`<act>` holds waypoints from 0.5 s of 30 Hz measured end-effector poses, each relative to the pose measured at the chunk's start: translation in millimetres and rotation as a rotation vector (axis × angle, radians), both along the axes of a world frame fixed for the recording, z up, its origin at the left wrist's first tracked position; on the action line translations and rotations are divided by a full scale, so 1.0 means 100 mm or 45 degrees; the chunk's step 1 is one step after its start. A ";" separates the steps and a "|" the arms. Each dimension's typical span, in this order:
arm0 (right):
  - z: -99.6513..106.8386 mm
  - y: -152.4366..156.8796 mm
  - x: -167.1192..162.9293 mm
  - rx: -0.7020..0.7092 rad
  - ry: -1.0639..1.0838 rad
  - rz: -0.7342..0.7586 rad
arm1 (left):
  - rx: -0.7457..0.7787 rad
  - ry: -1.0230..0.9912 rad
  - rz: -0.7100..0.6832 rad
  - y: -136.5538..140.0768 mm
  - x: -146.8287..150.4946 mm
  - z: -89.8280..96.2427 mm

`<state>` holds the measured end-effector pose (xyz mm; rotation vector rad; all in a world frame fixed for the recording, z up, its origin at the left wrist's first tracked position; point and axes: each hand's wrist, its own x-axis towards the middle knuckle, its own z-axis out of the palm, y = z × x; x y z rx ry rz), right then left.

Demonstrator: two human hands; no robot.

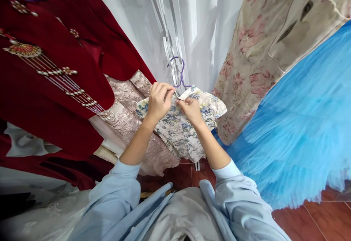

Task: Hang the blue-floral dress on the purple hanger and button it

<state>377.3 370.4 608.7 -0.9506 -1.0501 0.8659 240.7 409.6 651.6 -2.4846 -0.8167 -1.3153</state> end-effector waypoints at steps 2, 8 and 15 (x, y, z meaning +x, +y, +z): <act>-0.02 0.02 0.00 -0.015 -0.019 0.032 | 0.002 -0.053 -0.014 -0.02 0.01 0.04; -0.41 -0.11 -0.01 -0.164 -0.165 0.138 | 0.003 -0.356 -0.013 0.04 -0.19 0.25; -0.91 -0.42 -0.17 -0.361 -0.319 0.323 | -0.248 -0.652 0.026 0.69 -1.41 -0.04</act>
